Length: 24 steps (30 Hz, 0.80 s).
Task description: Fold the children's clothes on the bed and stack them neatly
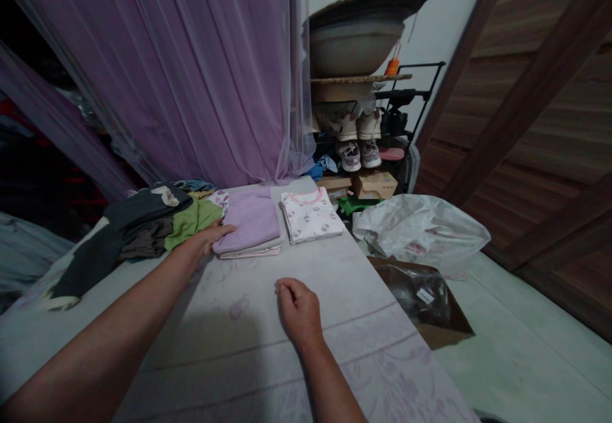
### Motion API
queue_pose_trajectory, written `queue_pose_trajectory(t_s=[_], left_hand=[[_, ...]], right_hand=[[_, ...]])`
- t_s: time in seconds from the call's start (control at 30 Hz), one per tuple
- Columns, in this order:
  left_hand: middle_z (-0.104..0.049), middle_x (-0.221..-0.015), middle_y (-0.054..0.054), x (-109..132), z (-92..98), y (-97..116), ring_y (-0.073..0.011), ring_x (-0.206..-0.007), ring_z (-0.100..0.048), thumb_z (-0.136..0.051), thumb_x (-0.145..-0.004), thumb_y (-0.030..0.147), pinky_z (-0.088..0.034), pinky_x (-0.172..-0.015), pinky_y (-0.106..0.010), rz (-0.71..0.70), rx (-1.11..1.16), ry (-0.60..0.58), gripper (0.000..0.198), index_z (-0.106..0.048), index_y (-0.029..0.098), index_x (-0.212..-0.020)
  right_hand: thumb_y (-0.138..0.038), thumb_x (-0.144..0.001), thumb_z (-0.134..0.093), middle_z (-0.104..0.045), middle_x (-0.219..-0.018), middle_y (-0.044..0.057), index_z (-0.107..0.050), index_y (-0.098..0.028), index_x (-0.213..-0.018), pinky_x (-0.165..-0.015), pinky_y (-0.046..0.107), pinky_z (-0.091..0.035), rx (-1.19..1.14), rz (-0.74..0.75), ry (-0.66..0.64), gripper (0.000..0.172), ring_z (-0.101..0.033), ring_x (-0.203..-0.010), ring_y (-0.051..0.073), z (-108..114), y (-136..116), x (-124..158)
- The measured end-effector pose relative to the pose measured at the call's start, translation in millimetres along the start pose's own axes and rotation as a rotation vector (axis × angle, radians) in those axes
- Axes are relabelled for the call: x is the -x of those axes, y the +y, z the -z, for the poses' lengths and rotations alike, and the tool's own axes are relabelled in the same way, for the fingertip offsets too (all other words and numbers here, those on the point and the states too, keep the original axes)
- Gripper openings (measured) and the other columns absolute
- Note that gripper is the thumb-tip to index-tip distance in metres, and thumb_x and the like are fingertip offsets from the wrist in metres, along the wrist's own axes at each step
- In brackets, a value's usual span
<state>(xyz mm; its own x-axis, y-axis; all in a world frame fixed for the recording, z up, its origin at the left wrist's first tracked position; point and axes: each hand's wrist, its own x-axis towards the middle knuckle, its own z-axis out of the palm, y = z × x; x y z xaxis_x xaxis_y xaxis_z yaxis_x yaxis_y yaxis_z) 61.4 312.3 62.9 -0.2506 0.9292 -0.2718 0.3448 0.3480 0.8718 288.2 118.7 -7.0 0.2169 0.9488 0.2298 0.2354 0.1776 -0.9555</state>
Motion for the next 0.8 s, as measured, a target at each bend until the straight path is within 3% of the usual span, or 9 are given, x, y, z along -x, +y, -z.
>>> queue_pose_trajectory(t_s=[0.1, 0.2, 0.23, 0.3, 0.37, 0.5, 0.67, 0.8], left_hand=[[-0.036, -0.154, -0.018, 10.0, -1.1, 14.8, -0.0346, -0.140, -0.036, -0.079, -0.060, 0.030, -0.037, -0.109, -0.043, -0.119, -0.241, 0.107, 0.098, -0.033, 0.018, -0.146], [-0.018, -0.162, -0.015, 28.9, -13.1, 34.9, -0.0340, -0.148, -0.016, -0.066, -0.076, 0.046, -0.019, -0.117, -0.049, -0.504, -0.732, 0.131, 0.087, -0.029, 0.020, -0.150], [-0.017, -0.162, -0.013, 36.4, -19.0, 39.5, -0.0335, -0.148, -0.013, -0.058, -0.082, 0.051, -0.016, -0.117, -0.053, -0.620, -0.877, 0.047, 0.079, -0.030, 0.022, -0.150], [-0.018, -0.162, -0.011, 50.3, -30.7, 42.1, -0.0331, -0.148, -0.014, -0.048, -0.087, 0.058, -0.016, -0.115, -0.058, -0.728, -1.085, -0.244, 0.075, -0.026, 0.027, -0.152], [-0.012, -0.163, -0.011, 59.9, -39.4, 36.1, -0.0350, -0.148, -0.012, -0.057, -0.080, 0.062, -0.019, -0.113, -0.062, -0.743, -1.218, -0.423, 0.089, -0.018, 0.031, -0.154], [-0.002, -0.164, -0.012, 63.6, -43.7, 17.1, -0.0376, -0.149, -0.006, -0.080, -0.064, 0.046, -0.019, -0.111, -0.066, -0.828, -1.334, -0.347, 0.118, -0.006, 0.033, -0.155], [-0.013, -0.163, -0.010, 59.4, -46.3, 19.9, -0.0378, -0.146, -0.017, -0.078, -0.069, 0.036, -0.028, -0.108, -0.065, -0.842, -1.364, -0.327, 0.107, -0.012, 0.035, -0.154], [-0.021, -0.161, -0.013, 58.8, -61.3, 25.6, -0.0383, -0.143, -0.024, -0.073, -0.074, 0.033, -0.031, -0.105, -0.066, -0.833, -1.375, -0.242, 0.096, -0.018, 0.033, -0.153]], right_hand=[[-0.034, -0.083, -0.053, -0.075, -0.081, 0.005, -0.073, -0.020, -0.087, -0.072, 0.027, -0.054, 0.012, 0.010, -0.009, 0.025, -0.070, -0.077, 0.018, 0.4, 0.0, -0.7], [-0.034, -0.083, -0.053, -0.075, -0.082, 0.005, -0.073, -0.020, -0.087, -0.073, 0.027, -0.054, 0.028, 0.022, -0.019, 0.025, -0.070, -0.077, 0.018, 0.5, 1.7, -0.7], [-0.034, -0.083, -0.053, -0.075, -0.082, 0.005, -0.073, -0.020, -0.087, -0.073, 0.027, -0.054, 0.029, 0.024, -0.015, 0.024, -0.070, -0.078, 0.018, 0.2, 2.7, -0.2], [-0.034, -0.083, -0.053, -0.075, -0.083, 0.005, -0.073, -0.020, -0.088, -0.073, 0.028, -0.054, 0.025, 0.020, 0.020, 0.025, -0.070, -0.077, 0.018, -0.5, 5.3, 1.2], [-0.035, -0.084, -0.052, -0.075, -0.085, 0.006, -0.073, -0.019, -0.090, -0.074, 0.029, -0.055, 0.035, 0.025, 0.086, 0.027, -0.070, -0.079, 0.019, -1.1, 8.7, 2.3], [-0.028, -0.084, -0.048, -0.074, -0.095, 0.008, -0.072, -0.018, -0.097, -0.081, 0.031, -0.055, 0.232, 0.130, 0.119, 0.028, -0.068, -0.088, 0.020, 2.6, 10.7, -9.5], [-0.010, -0.078, -0.050, -0.062, -0.129, 0.012, -0.063, -0.017, -0.122, -0.103, 0.037, -0.042, 0.788, 0.299, -0.068, 0.047, -0.055, -0.120, 0.023, 21.5, -7.3, -70.8], [-0.006, -0.082, -0.047, -0.048, -0.145, 0.013, -0.057, -0.020, -0.131, -0.107, 0.046, -0.032, 1.206, 0.356, -0.320, 0.052, -0.039, -0.135, 0.028, 33.7, -20.8, -119.4]])
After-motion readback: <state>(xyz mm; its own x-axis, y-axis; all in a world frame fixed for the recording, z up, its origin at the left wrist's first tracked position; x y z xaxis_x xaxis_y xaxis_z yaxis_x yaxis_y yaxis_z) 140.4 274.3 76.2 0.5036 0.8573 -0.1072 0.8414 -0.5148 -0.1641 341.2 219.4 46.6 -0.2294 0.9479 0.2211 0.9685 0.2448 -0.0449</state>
